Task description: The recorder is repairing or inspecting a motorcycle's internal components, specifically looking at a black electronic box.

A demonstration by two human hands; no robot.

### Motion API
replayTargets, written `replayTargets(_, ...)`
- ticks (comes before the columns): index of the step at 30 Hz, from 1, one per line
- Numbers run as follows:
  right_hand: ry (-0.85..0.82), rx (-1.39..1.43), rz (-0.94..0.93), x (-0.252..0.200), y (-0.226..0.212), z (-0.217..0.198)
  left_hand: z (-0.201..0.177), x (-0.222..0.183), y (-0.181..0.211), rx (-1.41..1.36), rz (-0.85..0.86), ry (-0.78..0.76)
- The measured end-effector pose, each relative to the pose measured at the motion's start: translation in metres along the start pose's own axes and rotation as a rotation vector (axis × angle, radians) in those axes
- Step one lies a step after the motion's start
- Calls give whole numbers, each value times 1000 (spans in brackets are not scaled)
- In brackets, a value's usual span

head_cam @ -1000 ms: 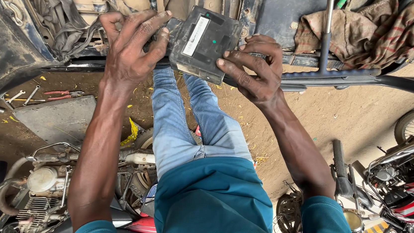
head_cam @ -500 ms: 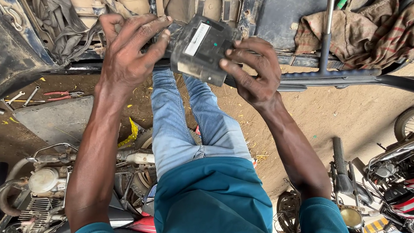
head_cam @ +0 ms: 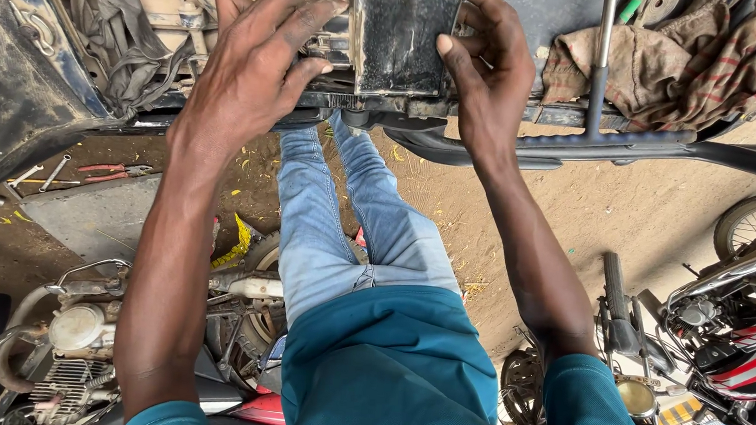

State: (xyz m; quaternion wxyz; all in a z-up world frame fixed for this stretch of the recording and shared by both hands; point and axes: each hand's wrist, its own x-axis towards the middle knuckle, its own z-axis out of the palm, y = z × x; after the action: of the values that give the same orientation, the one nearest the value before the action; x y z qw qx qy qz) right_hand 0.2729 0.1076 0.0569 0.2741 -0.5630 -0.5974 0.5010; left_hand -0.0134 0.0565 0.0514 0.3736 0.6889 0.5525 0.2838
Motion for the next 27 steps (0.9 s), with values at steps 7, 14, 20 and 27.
replayTargets(7,4,-229,49,8,-6,-2,-1,4,-1,81,-13,-50)
replayTargets(14,-30,-376,-5,9,-6,-7,1,8,-3,105,10,-64)
replayTargets(20,-75,-441,4,9,-9,-7,0,9,1,44,33,-54)
replayTargets(27,-76,-431,-63,6,-4,-6,21,1,-5,226,-27,-30)
